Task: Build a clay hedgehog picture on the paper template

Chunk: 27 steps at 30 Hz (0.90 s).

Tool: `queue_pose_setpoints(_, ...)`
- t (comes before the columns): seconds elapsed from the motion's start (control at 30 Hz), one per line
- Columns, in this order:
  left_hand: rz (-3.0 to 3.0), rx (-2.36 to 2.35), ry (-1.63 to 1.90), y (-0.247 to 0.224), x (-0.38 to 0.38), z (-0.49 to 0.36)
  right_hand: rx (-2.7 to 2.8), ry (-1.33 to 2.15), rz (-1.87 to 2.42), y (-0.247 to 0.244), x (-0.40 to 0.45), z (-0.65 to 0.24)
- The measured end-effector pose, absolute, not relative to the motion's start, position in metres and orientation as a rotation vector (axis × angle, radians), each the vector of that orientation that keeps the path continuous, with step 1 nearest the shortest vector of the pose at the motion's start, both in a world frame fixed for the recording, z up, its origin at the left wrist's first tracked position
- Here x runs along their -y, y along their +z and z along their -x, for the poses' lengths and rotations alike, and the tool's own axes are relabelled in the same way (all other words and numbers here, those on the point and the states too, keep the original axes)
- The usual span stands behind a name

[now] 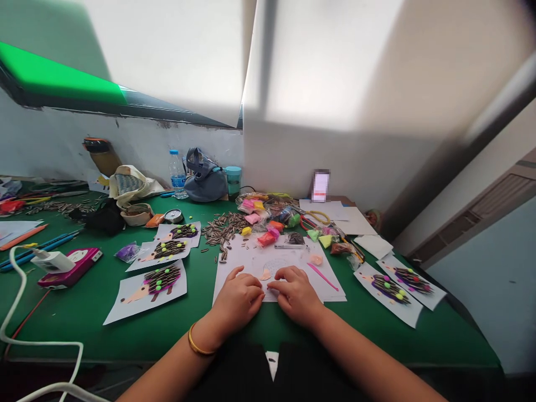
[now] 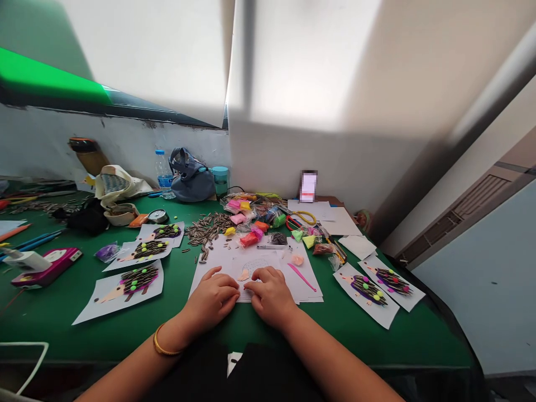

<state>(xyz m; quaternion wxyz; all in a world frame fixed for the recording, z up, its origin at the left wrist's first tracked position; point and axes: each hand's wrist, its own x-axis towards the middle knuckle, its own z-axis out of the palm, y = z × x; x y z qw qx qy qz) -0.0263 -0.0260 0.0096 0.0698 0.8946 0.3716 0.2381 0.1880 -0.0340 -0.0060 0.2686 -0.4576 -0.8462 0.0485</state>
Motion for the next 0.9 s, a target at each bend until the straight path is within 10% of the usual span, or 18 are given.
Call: queue_pose_setpoints(0.9,-2.690,-1.124,0.723,0.0079,0.0260,0.0268,2.304,0.145,1.254,-0.0069,0.0322,-0.1862)
